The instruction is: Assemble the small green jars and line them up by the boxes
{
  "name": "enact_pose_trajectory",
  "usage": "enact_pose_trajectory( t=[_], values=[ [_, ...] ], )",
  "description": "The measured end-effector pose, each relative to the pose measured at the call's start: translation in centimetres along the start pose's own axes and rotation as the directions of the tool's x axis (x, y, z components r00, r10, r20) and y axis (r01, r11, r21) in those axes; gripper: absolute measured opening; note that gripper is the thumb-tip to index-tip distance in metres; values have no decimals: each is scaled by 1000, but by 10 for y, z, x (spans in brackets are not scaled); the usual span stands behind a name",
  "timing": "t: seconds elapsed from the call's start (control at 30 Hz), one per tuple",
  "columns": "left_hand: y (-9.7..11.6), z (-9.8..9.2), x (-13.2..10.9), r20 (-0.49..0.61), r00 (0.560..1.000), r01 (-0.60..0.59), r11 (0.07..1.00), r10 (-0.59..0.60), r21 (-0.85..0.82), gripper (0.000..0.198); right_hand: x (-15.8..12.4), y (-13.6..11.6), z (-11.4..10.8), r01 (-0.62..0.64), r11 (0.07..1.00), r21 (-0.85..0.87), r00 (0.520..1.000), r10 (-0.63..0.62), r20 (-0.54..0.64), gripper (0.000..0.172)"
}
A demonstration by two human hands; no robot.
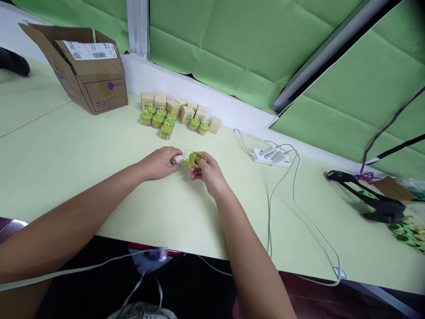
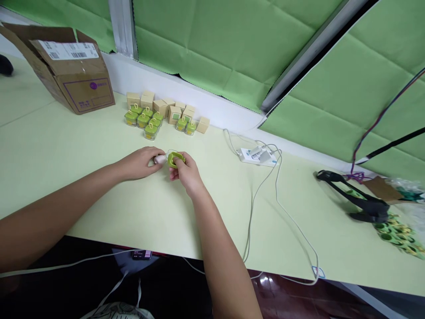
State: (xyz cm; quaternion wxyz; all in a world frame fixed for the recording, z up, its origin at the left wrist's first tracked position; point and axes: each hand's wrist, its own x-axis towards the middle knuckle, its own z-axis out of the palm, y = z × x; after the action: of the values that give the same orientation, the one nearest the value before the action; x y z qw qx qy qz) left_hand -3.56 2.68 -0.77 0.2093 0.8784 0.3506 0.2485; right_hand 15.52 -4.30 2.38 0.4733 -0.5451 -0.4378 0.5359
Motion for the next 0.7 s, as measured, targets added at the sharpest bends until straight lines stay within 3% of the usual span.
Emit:
enact_pose_trajectory(
  t=[0.17, 0.27, 0.37, 0.47, 0.7],
  values=[
    [3, -1, 0, -32, 999, 24, 999, -25, -48, 28, 2, 3, 0, 7, 999, -53, 1000, -8, -19, 13],
    [6, -4, 2, -172, 983, 50, 996, -63, -77, 32, 4, 5, -1, 3, 998, -64, 1000, -4, -18, 18],
    [11, -11, 4, -355, 930, 61, 993, -93, -101, 38, 5, 4, -2, -12, 1000, -28, 1000, 12, -15, 24],
    [17, -15, 5, -452, 889, 5, 991, -66, -134, 40, 2, 2, -3, -3, 1000, 6, 1000, 3, -2, 27],
    [32, -12, -1, -371, 927, -129, 970, 44, -207, 34, -4, 1, -1, 60, 995, 76, 987, -70, 148, 23]
  ],
)
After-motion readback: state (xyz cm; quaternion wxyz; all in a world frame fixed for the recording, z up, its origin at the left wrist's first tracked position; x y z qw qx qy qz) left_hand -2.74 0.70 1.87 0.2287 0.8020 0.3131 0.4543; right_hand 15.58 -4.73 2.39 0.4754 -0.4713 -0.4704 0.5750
